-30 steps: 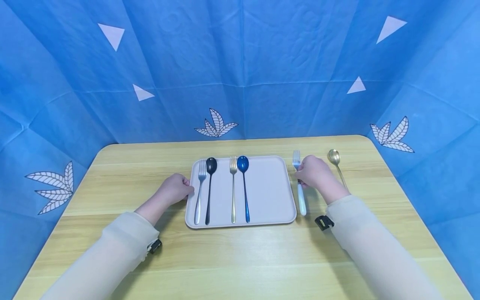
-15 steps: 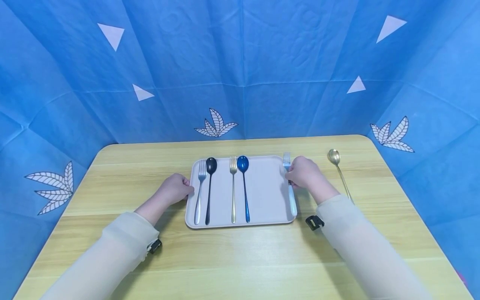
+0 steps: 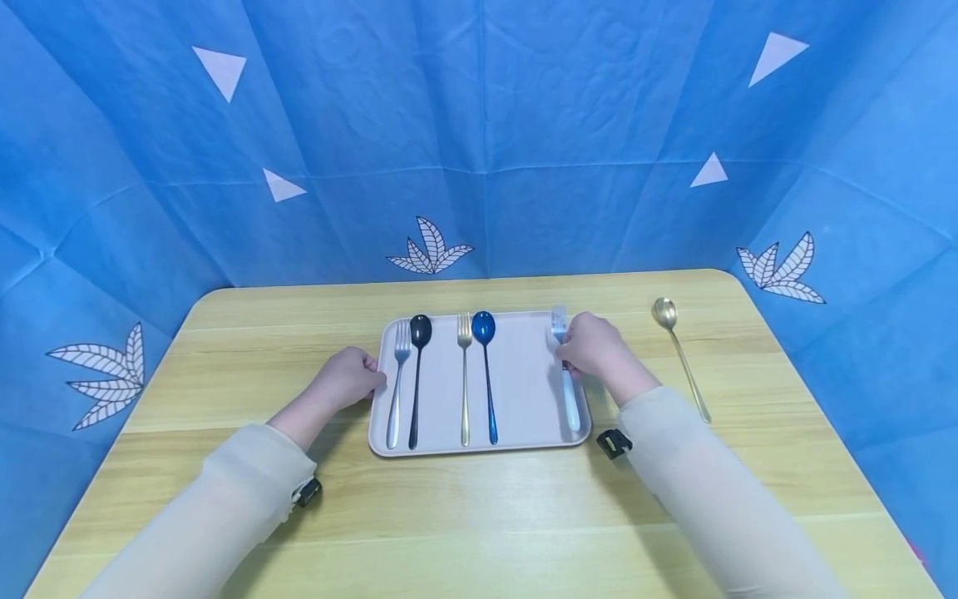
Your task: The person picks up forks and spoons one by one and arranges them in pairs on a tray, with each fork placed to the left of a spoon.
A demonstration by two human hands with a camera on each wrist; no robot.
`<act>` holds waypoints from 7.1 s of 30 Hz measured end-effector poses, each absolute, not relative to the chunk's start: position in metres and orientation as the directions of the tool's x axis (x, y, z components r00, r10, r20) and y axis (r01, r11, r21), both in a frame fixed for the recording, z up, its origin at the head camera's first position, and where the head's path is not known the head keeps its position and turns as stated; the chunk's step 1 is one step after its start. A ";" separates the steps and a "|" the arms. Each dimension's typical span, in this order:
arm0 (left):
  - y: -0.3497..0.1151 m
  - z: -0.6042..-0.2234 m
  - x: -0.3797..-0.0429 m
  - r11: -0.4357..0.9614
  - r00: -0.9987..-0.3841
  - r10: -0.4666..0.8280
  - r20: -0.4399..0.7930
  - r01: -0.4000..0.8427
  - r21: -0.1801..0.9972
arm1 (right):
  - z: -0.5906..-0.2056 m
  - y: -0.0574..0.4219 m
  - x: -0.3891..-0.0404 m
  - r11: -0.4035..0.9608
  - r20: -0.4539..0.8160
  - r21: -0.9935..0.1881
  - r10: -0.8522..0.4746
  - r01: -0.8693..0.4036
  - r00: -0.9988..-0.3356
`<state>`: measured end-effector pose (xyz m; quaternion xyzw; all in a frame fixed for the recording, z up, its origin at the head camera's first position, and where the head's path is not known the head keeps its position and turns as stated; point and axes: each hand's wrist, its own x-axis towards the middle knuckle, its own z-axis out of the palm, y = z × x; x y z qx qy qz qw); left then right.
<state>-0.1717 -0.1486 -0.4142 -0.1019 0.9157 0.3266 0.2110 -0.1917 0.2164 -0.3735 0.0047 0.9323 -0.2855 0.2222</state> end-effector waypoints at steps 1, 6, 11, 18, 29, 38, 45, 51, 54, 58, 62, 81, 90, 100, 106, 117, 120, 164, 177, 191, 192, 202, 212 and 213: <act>-0.149 -0.414 -0.171 0.765 -0.891 -0.048 -0.452 -0.323 0.557 | -0.374 0.215 -0.192 0.836 -0.419 -0.531 -0.116 0.139 -0.900; -0.150 -0.415 -0.171 0.764 -0.892 -0.047 -0.450 -0.323 0.558 | -0.377 0.210 -0.193 0.834 -0.418 -0.535 -0.122 0.135 -0.900; -0.150 -0.417 -0.173 0.765 -0.889 -0.049 -0.456 -0.327 0.555 | -0.381 0.205 -0.194 0.837 -0.417 -0.529 -0.115 0.138 -0.902; -0.150 -0.417 -0.173 0.762 -0.890 -0.047 -0.454 -0.326 0.560 | -0.384 0.200 -0.194 0.836 -0.404 -0.533 -0.116 0.131 -0.907; -0.151 -0.415 -0.173 0.766 -0.891 -0.039 -0.452 -0.317 0.560 | -0.391 0.191 -0.194 0.849 -0.416 -0.511 -0.109 0.133 -0.903; -0.149 -0.416 -0.173 0.771 -0.889 -0.043 -0.455 -0.319 0.551 | -0.397 0.190 -0.197 0.882 -0.403 -0.465 -0.141 0.070 -0.904; -0.150 -0.416 -0.174 0.770 -0.891 -0.038 -0.452 -0.314 0.556 | -0.397 0.189 -0.196 0.889 -0.391 -0.455 -0.144 0.055 -0.909; -0.150 -0.417 -0.174 0.770 -0.891 -0.044 -0.452 -0.318 0.552 | -0.402 0.186 -0.197 0.892 -0.385 -0.447 -0.125 0.066 -0.914; -0.150 -0.418 -0.174 0.773 -0.893 -0.037 -0.448 -0.310 0.553 | -0.405 0.186 -0.198 0.896 -0.388 -0.438 -0.115 0.073 -0.915; -0.150 -0.418 -0.174 0.773 -0.895 -0.029 -0.445 -0.302 0.558 | -0.407 0.185 -0.199 0.899 -0.389 -0.429 -0.100 0.084 -0.916; -0.150 -0.418 -0.174 0.771 -0.895 -0.030 -0.445 -0.304 0.559 | -0.407 0.183 -0.199 0.897 -0.392 -0.431 -0.088 0.099 -0.916; -0.150 -0.414 -0.172 0.773 -0.898 -0.024 -0.439 -0.295 0.561 | -0.407 0.177 -0.199 0.894 -0.395 -0.428 -0.053 0.133 -0.917; -0.150 -0.414 -0.173 0.774 -0.897 -0.025 -0.441 -0.296 0.559 | -0.407 0.176 -0.200 0.899 -0.425 -0.414 -0.053 0.142 -0.904; -0.150 -0.415 -0.173 0.777 -0.893 -0.028 -0.449 -0.302 0.553 | -0.407 0.173 -0.198 0.891 -0.432 -0.420 -0.030 0.171 -0.901; -0.150 -0.414 -0.173 0.774 -0.890 -0.034 -0.454 -0.310 0.551 | -0.406 0.173 -0.199 0.894 -0.431 -0.413 -0.025 0.172 -0.902; -0.150 -0.415 -0.174 0.772 -0.892 -0.034 -0.450 -0.310 0.555 | -0.406 0.172 -0.199 0.886 -0.434 -0.423 -0.014 0.190 -0.901; -0.150 -0.415 -0.174 0.774 -0.893 -0.037 -0.449 -0.310 0.552 | -0.405 0.172 -0.199 0.890 -0.430 -0.420 -0.021 0.179 -0.903; -0.152 -0.417 -0.174 0.777 -0.897 -0.019 -0.442 -0.291 0.558 | -0.371 0.238 -0.191 0.885 -0.419 -0.445 -0.068 0.139 -0.905; -0.153 -0.415 -0.173 0.765 -0.896 -0.025 -0.443 -0.302 0.569 | -0.365 0.271 -0.195 0.881 -0.447 -0.443 -0.057 0.166 -0.893; -0.150 -0.416 -0.174 0.766 -0.893 -0.031 -0.449 -0.310 0.563 | -0.362 0.302 -0.200 0.923 -0.403 -0.365 -0.038 0.123 -0.914; -0.150 -0.416 -0.174 0.767 -0.894 -0.030 -0.447 -0.308 0.564 | -0.361 0.303 -0.200 0.922 -0.405 -0.366 -0.035 0.126 -0.914; -0.150 -0.417 -0.174 0.764 -0.890 -0.039 -0.454 -0.320 0.561 | -0.358 0.315 -0.199 0.914 -0.385 -0.383 -0.027 0.133 -0.923; -0.151 -0.417 -0.174 0.769 -0.888 -0.045 -0.459 -0.324 0.552 | -0.358 0.329 -0.201 0.922 -0.379 -0.367 -0.029 0.121 -0.925; -0.151 -0.417 -0.174 0.769 -0.887 -0.045 -0.459 -0.324 0.551 | -0.358 0.330 -0.201 0.921 -0.380 -0.369 -0.027 0.125 -0.924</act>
